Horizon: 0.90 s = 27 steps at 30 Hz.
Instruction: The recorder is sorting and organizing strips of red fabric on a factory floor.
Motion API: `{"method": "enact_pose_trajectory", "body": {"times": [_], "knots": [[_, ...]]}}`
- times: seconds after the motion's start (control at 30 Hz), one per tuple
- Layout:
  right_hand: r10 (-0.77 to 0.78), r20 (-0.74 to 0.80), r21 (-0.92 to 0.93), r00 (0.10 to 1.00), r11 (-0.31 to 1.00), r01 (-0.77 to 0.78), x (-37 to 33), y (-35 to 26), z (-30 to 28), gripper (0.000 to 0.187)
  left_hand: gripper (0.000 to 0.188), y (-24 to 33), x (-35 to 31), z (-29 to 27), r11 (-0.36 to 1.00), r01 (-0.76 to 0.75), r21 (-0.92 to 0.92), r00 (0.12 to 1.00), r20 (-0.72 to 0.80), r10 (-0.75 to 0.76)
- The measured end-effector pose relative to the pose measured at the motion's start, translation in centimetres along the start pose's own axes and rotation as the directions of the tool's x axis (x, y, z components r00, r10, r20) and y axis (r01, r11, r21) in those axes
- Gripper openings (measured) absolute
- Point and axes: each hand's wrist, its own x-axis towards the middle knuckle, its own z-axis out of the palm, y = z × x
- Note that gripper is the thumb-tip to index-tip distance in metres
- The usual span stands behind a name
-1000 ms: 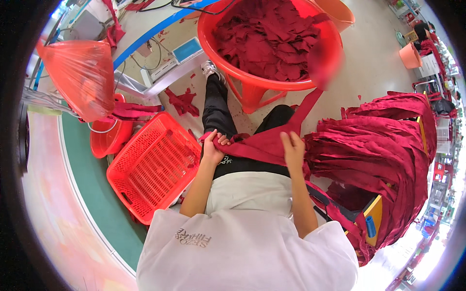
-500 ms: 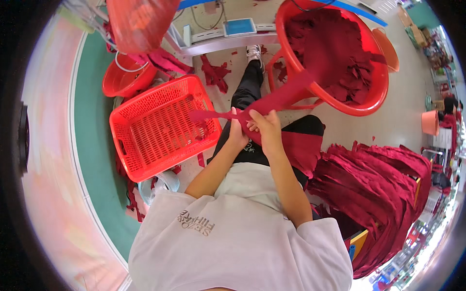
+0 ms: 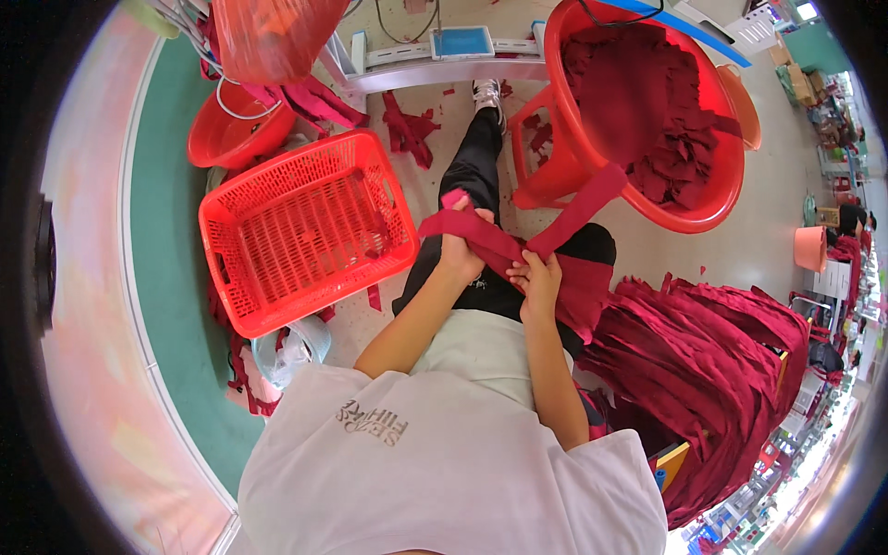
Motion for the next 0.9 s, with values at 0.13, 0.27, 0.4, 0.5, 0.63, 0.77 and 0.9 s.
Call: {"method": "enact_pose_trajectory", "body": {"times": [0.13, 0.27, 0.4, 0.5, 0.63, 0.77, 0.9], "knots": [[0.172, 0.146, -0.402, 0.974, 0.910, -0.100, 0.0, 0.6, -3.6, 0.035, 0.047, -0.4, -0.7, 0.4, 0.992, 0.052, 0.115, 0.974, 0.215, -0.076], [0.113, 0.283, -0.772, 0.952, 0.616, 0.157, -5.0, -4.3, -3.9, 0.050, 0.047, -0.5, -0.9, 0.5, 0.971, 0.088, 0.221, 0.931, 0.329, -0.159], [-0.438, 0.568, -0.520, 0.697, 0.466, 0.716, -6.5, -8.0, 0.4, 0.015, 0.044, -1.1, -1.6, 2.1, 0.957, 0.119, 0.264, 0.947, 0.260, -0.190], [-0.513, 0.667, -0.400, 0.541, 0.365, 0.840, -3.6, -9.1, 2.2, 0.024, 0.040, -1.4, -2.2, 2.3, 0.924, -0.076, 0.376, 0.942, 0.331, -0.057], [-0.046, 0.799, -0.564, 0.600, 0.290, 0.773, -0.2, -8.6, 0.2, 0.046, 0.042, -1.3, -3.1, 2.0, 0.840, -0.054, 0.540, 0.921, 0.352, -0.167], [0.191, 0.653, -0.757, 0.732, 0.147, 0.637, -1.2, -10.0, 1.2, 0.055, 0.042, -1.2, -3.8, 1.7, 0.890, 0.044, 0.453, 0.928, 0.311, -0.204], [0.099, 0.674, -0.737, 0.732, 0.147, 0.660, -0.6, -9.6, 1.1, 0.048, 0.041, -0.8, -3.0, 2.1, 0.882, -0.040, 0.470, 0.947, 0.300, -0.117]]}}
